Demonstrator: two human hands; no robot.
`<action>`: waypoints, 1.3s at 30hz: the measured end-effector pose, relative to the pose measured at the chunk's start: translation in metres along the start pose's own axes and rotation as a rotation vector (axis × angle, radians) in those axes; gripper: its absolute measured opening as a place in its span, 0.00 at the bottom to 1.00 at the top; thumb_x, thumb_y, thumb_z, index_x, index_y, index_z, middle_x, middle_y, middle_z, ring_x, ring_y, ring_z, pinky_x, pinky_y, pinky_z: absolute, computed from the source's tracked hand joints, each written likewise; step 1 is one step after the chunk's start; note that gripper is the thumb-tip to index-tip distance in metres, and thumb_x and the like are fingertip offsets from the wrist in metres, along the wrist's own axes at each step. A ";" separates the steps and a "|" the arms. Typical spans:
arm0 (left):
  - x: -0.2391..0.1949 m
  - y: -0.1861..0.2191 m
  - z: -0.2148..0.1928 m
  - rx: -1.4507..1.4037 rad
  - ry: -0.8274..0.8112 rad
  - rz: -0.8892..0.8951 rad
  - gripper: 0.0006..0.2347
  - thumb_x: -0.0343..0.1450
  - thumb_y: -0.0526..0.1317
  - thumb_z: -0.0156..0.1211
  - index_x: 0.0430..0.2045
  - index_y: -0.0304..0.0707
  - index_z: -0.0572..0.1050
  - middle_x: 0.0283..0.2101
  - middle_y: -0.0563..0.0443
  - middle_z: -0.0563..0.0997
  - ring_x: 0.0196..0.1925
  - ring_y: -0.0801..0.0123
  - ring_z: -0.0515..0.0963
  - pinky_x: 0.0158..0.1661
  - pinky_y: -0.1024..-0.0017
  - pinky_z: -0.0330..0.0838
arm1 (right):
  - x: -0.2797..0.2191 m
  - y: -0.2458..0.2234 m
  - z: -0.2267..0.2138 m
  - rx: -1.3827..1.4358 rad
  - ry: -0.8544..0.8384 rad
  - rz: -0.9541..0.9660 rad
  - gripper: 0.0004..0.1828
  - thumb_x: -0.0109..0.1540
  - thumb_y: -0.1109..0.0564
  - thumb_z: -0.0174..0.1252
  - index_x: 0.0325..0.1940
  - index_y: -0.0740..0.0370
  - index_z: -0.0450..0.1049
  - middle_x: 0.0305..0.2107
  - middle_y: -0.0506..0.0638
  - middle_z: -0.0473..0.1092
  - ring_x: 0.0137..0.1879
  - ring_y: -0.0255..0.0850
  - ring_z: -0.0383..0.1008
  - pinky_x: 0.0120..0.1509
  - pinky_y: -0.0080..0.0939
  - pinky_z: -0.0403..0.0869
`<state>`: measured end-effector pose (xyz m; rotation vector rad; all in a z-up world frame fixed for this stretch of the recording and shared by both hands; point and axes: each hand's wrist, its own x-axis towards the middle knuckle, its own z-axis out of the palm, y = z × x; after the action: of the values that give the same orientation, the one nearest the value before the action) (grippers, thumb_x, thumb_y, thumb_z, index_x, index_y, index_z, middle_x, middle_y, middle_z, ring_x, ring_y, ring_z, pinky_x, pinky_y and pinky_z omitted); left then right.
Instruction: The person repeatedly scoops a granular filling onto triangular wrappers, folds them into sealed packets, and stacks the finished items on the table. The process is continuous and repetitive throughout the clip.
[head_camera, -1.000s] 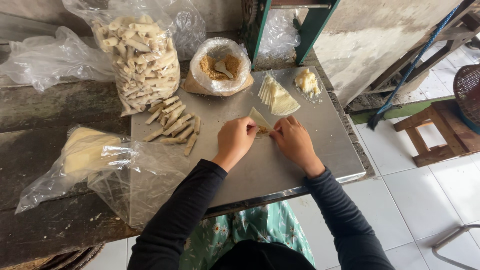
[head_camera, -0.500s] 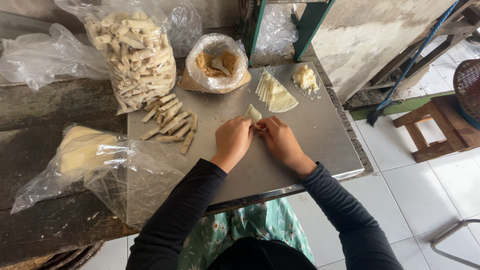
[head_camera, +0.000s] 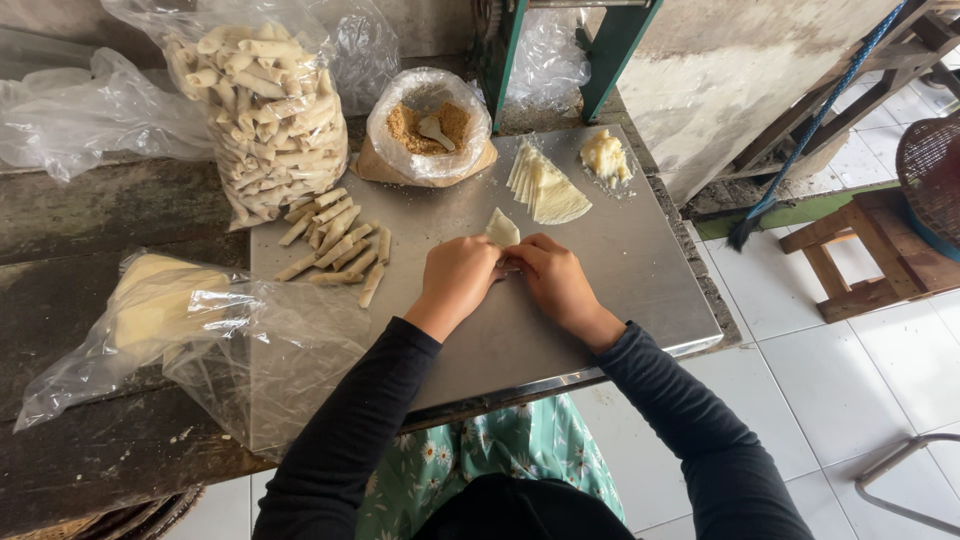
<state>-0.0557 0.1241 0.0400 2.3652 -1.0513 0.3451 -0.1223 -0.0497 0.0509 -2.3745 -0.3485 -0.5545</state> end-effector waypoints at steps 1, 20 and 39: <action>0.001 -0.001 0.001 0.023 -0.020 0.007 0.05 0.64 0.41 0.68 0.25 0.42 0.83 0.33 0.50 0.83 0.37 0.56 0.83 0.35 0.59 0.76 | 0.001 -0.001 -0.001 -0.006 -0.016 -0.001 0.12 0.61 0.65 0.61 0.49 0.64 0.79 0.41 0.56 0.75 0.43 0.53 0.79 0.49 0.45 0.77; 0.026 -0.006 0.000 -0.279 0.062 -0.305 0.08 0.60 0.41 0.73 0.22 0.39 0.81 0.27 0.51 0.83 0.32 0.56 0.83 0.31 0.59 0.74 | 0.079 0.052 -0.009 -0.054 -0.568 0.169 0.09 0.59 0.53 0.66 0.33 0.61 0.78 0.27 0.53 0.78 0.34 0.44 0.81 0.42 0.44 0.77; 0.022 -0.011 0.003 -0.204 -0.063 -0.404 0.07 0.68 0.46 0.69 0.27 0.46 0.82 0.32 0.52 0.81 0.37 0.60 0.82 0.36 0.59 0.73 | 0.041 0.068 0.009 0.056 -0.208 0.259 0.13 0.59 0.51 0.70 0.36 0.64 0.78 0.34 0.53 0.68 0.36 0.42 0.71 0.42 0.40 0.72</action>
<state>-0.0326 0.1151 0.0427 2.3409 -0.5799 0.0137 -0.0581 -0.0899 0.0269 -2.3800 -0.1407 -0.1760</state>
